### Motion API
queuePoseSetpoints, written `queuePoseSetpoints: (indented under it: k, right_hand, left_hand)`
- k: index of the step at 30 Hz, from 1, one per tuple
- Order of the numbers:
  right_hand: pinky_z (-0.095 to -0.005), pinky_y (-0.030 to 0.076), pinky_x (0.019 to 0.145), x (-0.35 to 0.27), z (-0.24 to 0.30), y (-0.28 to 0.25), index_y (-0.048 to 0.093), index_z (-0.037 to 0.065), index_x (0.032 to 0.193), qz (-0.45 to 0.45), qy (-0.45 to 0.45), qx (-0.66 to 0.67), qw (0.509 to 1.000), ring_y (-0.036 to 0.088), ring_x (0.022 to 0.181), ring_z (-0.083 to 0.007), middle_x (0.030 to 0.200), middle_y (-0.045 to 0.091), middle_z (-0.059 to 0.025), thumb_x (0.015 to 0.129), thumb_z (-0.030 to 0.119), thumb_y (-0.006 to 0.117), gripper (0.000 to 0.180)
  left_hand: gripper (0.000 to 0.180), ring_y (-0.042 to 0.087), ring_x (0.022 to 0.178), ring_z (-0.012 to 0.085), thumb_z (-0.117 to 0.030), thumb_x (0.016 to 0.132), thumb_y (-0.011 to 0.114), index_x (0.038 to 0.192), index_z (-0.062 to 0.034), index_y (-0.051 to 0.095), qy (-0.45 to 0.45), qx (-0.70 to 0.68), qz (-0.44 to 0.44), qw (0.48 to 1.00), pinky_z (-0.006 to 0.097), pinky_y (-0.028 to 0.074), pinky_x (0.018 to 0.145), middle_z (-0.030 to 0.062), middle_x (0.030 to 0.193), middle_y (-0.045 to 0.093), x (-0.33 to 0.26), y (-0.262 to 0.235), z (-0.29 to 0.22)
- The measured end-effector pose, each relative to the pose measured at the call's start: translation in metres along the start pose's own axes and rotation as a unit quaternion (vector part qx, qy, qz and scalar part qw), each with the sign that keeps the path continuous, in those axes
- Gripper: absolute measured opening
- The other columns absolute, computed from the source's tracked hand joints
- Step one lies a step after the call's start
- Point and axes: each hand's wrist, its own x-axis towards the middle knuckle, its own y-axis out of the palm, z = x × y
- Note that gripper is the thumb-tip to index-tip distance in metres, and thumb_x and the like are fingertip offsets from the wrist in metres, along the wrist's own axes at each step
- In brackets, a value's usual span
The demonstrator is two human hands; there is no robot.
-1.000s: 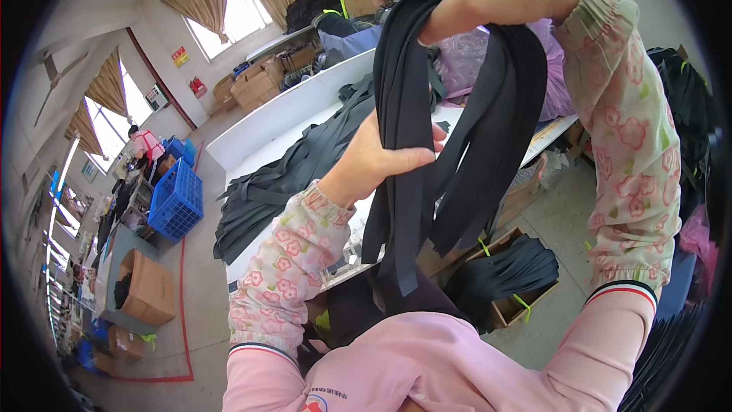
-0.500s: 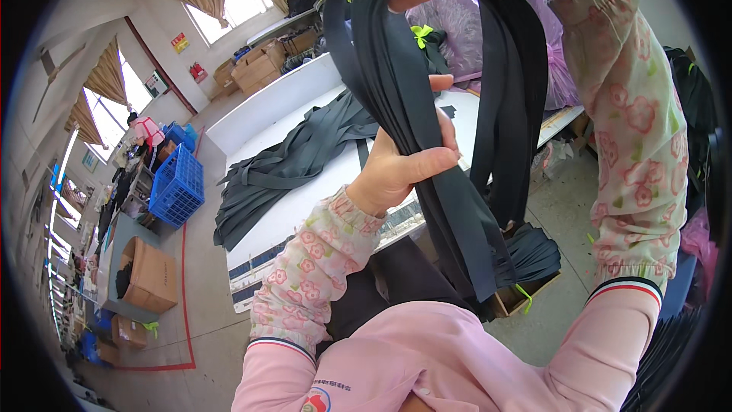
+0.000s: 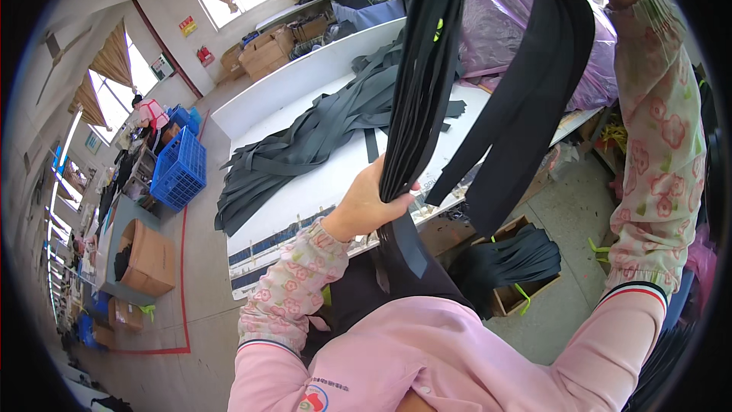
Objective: The recorder is seen picking up multiple black straps and aligning them together.
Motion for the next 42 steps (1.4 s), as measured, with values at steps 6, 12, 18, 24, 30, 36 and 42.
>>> queuePoseSetpoints:
  k: [6,12,18,24,30,36,42]
  right_hand:
    - [-0.0201,0.045,0.073,-0.026,-0.027,-0.007,0.058,0.004,0.127,0.087,0.101,0.028,0.991,0.06,0.082,-0.0072,0.092,0.061,0.0017,0.076,0.015,0.077,0.056]
    - [-0.0346,0.051,0.091,-0.087,-0.071,0.149,0.059,-0.001,0.124,0.294,0.124,0.113,0.941,0.068,0.099,-0.0243,0.102,0.068,-0.0181,0.066,0.013,0.083,0.064]
    - [-0.0408,0.04,0.111,-0.124,-0.057,0.412,0.026,0.002,0.155,0.352,0.014,0.257,0.9,0.047,0.137,-0.0353,0.147,0.046,-0.0242,0.072,0.033,0.09,0.109]
    - [-0.0389,0.045,0.104,-0.026,0.1,0.536,0.018,0.003,0.157,0.351,-0.04,0.434,0.829,0.057,0.125,-0.0318,0.141,0.052,-0.0232,0.072,0.025,0.091,0.114]
    - [-0.0422,0.055,0.074,-0.013,0.121,0.604,0.061,-0.002,0.115,0.384,-0.024,0.324,0.864,0.071,0.08,-0.0373,0.087,0.07,-0.025,0.073,0.03,0.082,0.056]
    - [-0.0346,0.054,0.071,0.008,0.127,0.607,0.064,-0.004,0.107,0.39,0.022,0.385,0.837,0.07,0.076,-0.0225,0.082,0.071,-0.0162,0.076,0.021,0.081,0.044]
    - [-0.0318,0.054,0.074,0.014,0.145,0.59,0.063,-0.004,0.111,0.373,0.039,0.415,0.829,0.068,0.081,-0.0175,0.087,0.071,-0.0138,0.077,0.018,0.082,0.044]
  left_hand:
    - [0.051,0.066,0.098,0.0183,-0.001,0.08,0.066,0.129,0.0,0.052,-0.063,0.008,-0.064,0.996,0.031,0.05,0.089,0.0122,0.103,0.068,-0.063,-0.028,0.03]
    - [0.049,0.062,0.105,0.0361,-0.005,0.071,0.074,0.117,-0.0033,0.06,-0.095,0.356,-0.131,0.92,0.041,0.05,0.091,0.0159,0.109,0.065,-0.19,-0.079,0.034]
    - [0.033,0.061,0.099,0.0284,-0.006,0.07,0.069,0.102,-0.0076,0.063,-0.123,0.519,-0.001,0.846,0.039,0.048,0.083,0.0069,0.097,0.064,-0.269,-0.093,0.065]
    - [0.034,0.063,0.095,0.0278,-0.008,0.071,0.069,0.104,-0.0093,0.064,-0.144,0.487,-0.105,0.855,0.037,0.048,0.081,0.006,0.095,0.065,-0.317,-0.079,0.098]
    - [0.042,0.065,0.101,0.0328,-0.011,0.072,0.078,0.112,-0.0085,0.064,-0.187,0.597,-0.306,0.718,0.042,0.049,0.093,0.0123,0.102,0.069,-0.383,-0.088,0.12]
    - [0.065,0.059,0.122,0.0256,-0.058,0.095,0.059,0.13,-0.0027,0.057,-0.154,-0.462,-0.24,0.84,0.04,0.044,0.107,0.0158,0.128,0.061,-0.432,0.002,0.173]
    - [0.087,0.056,0.125,0.0264,-0.077,0.089,0.043,0.144,-0.009,0.045,0.087,-0.645,-0.426,0.629,0.047,0.04,0.112,0.0153,0.138,0.054,-0.365,0.019,0.206]
